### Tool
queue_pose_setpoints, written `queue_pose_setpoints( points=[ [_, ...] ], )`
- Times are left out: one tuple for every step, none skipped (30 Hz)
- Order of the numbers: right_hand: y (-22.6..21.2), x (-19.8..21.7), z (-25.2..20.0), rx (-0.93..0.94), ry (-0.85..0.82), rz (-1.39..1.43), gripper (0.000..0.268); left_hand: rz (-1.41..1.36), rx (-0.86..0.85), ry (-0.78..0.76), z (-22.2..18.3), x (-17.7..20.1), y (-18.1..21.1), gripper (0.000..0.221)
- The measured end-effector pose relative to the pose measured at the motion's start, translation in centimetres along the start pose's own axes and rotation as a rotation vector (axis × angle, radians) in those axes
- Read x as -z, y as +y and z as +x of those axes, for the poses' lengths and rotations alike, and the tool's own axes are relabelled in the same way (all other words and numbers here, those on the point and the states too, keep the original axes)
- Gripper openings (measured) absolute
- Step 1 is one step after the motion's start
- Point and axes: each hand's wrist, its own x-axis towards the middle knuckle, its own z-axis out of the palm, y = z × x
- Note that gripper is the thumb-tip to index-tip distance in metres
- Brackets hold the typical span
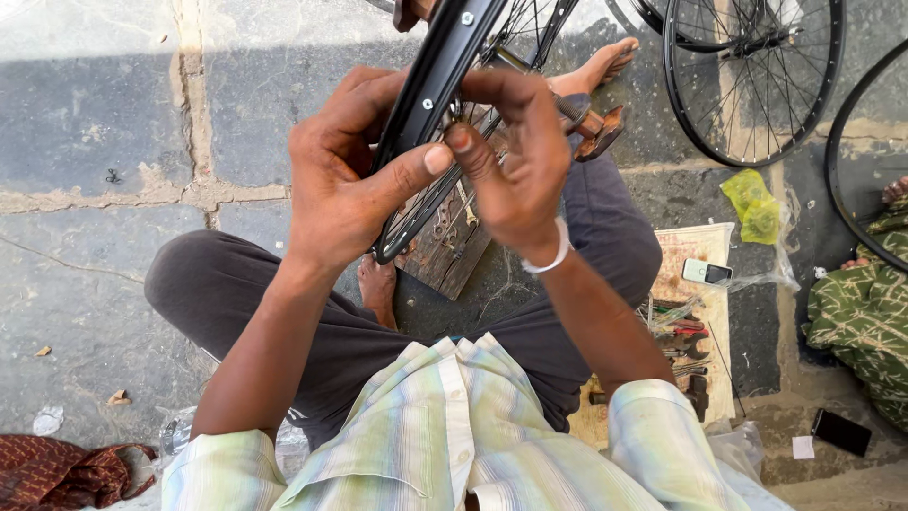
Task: The person inserts metal spokes into the holes of a bicycle wheel rim and secures them by hand.
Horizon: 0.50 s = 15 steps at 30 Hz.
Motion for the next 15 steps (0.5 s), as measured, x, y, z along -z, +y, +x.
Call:
queue_pose_setpoints(
  points=[
    [-0.5,0.8,1.0,-0.01,-0.112,0.087,0.049,-0.03,0.025,0.022,-0.2,-0.1,-0.1,0.049],
    [-0.7,1.5,2.0,-0.024,-0.242,0.123,0.047,-0.06,0.05,0.043,-0.5,0.0,-0.2,0.053],
    [-0.6,2.5,2.7,-0.038,-0.364,0.156,0.046,-0.056,0.032,0.048,-0.7,-0.1,-0.3,0.049],
    [-0.3,3.0,3.1,-0.051,-0.486,0.19,0.044,-0.052,0.015,0.052,-0.7,-0.2,-0.4,0.045],
    [0.5,3.0,3.0,0.012,-0.407,0.07,0.04,-0.053,0.011,0.056,-0.8,-0.3,-0.5,0.044],
    [1.3,2.8,2.6,0.071,-0.327,-0.047,0.037,-0.054,0.008,0.06,-0.7,-0.4,-0.6,0.043],
    [2.4,2.3,2.3,0.139,-0.248,-0.157,0.034,-0.049,0.012,0.07,-0.5,-0.4,-0.5,0.045],
    [3.4,1.9,1.8,0.215,-0.155,-0.252,0.031,-0.048,0.004,0.076,-0.2,-0.3,-0.4,0.047],
    [4.1,1.3,0.8,0.281,-0.062,-0.341,0.029,-0.045,0.008,0.085,-0.4,-0.3,-0.3,0.048],
    [4.7,0.5,0.0,0.346,0.032,-0.429,0.026,-0.045,0.001,0.09,-0.5,-0.3,-0.2,0.048],
    [5.0,-0.2,-0.6,0.355,0.086,-0.415,0.025,-0.048,-0.003,0.086,-0.4,-0.3,-0.2,0.049],
    [5.0,-1.0,-1.0,0.365,0.139,-0.4,0.024,-0.051,-0.007,0.083,-0.4,-0.4,-0.3,0.049],
    [4.8,-1.7,-1.3,0.375,0.192,-0.384,0.023,-0.052,-0.005,0.08,-0.4,-0.5,-0.3,0.049],
    [4.4,-2.2,-1.6,0.263,0.28,-0.195,0.026,-0.053,-0.002,0.079,-0.4,-0.6,-0.2,0.049],
    [3.9,-2.9,-1.6,0.155,0.365,-0.005,0.029,-0.053,-0.004,0.076,-0.3,-0.6,-0.2,0.049]
  ],
)
